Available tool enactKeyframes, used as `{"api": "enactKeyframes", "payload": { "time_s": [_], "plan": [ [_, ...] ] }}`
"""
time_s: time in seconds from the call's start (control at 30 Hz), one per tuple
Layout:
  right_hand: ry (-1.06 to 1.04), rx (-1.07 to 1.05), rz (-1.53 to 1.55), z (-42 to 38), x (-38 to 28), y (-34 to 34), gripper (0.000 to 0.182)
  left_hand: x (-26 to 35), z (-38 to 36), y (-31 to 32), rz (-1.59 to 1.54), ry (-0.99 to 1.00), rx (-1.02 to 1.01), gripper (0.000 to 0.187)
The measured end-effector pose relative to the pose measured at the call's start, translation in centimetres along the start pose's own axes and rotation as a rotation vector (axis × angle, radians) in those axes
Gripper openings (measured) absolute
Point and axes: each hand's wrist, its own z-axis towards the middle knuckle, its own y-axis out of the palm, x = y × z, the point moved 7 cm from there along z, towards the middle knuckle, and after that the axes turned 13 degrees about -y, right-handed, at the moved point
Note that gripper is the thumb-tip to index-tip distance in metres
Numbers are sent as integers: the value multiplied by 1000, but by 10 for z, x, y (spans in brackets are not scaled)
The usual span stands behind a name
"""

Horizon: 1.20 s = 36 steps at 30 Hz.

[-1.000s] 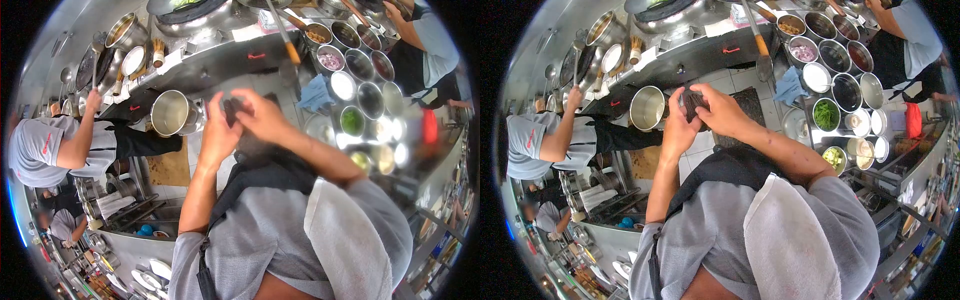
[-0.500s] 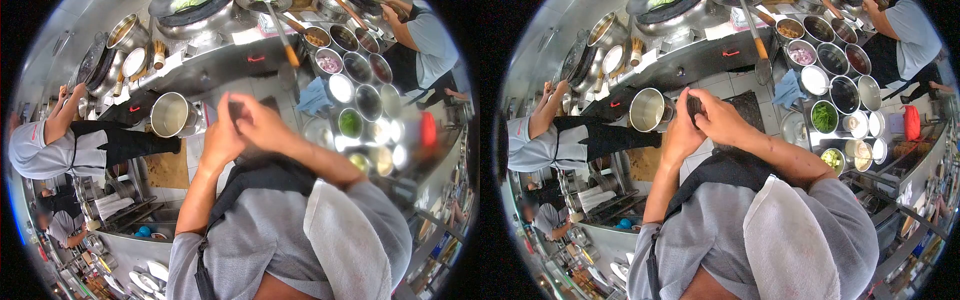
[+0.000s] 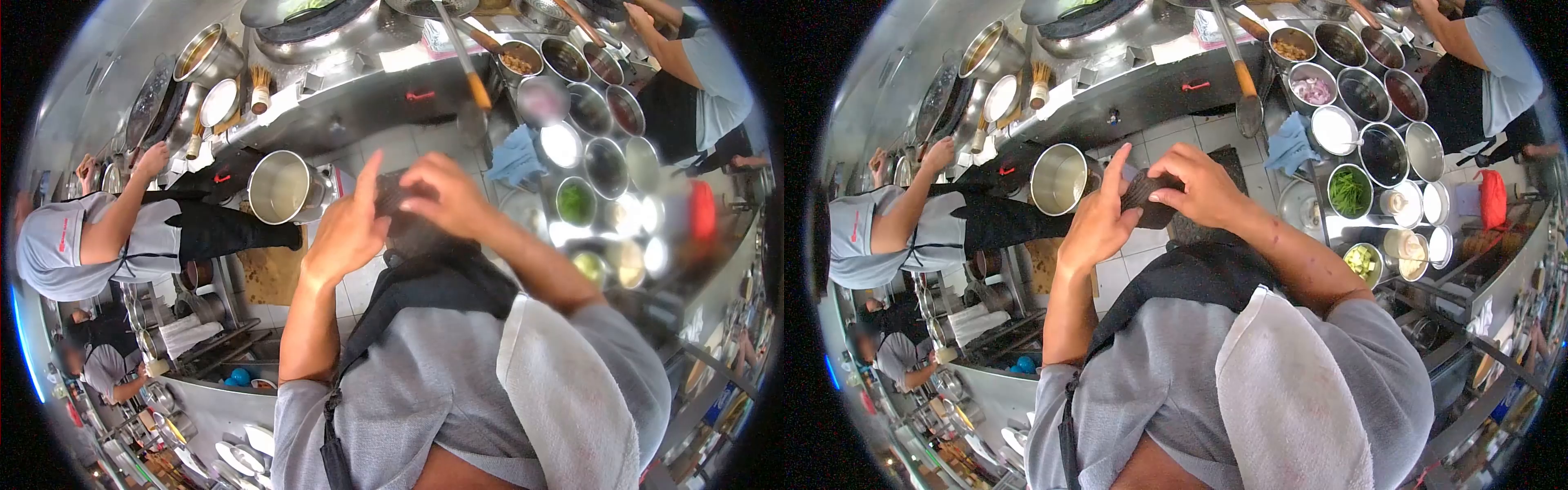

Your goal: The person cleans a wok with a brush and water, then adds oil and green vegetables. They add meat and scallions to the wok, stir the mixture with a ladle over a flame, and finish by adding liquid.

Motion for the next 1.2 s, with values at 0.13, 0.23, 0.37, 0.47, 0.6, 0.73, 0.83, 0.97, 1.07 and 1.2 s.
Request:
{"api": "enactKeyframes", "payload": {
  "time_s": [0.13, 0.23, 0.37, 0.47, 0.6, 0.73, 0.83, 0.97, 1.07, 1.2],
  "plan": [
    [-35, -28, 174, 2, 9, 3, 39, 5, 0, 0, -7, 12, -43, 89],
    [31, -199, 251, 1, 9, 8, 41, 6, -2, 0, 5, 55, -38, 88],
    [69, -239, 228, 1, 7, 10, 39, 1, -4, 0, -39, 37, -45, 83],
    [68, -224, 272, 0, 5, 12, 37, -16, 0, 0, -246, -41, -213, 69],
    [-18, -271, 270, 1, -8, 25, 32, -74, 33, 40, -1013, -67, -544, 65],
    [-36, -418, 166, -12, 4, 43, 35, -85, 3, 112, -1298, -192, -767, 83],
    [-13, -397, 183, -18, -1, 40, 33, -70, -20, 116, -1327, -188, -719, 75],
    [-26, -415, 226, -14, -13, 33, 31, -32, -38, 90, -942, -149, -555, 59],
    [-73, -441, 194, -9, -20, 35, 30, -32, -45, 89, -866, -280, -456, 56],
    [-177, -465, 134, -5, -28, 37, 30, -35, -47, 89, -802, -296, -262, 41]
  ]
}}
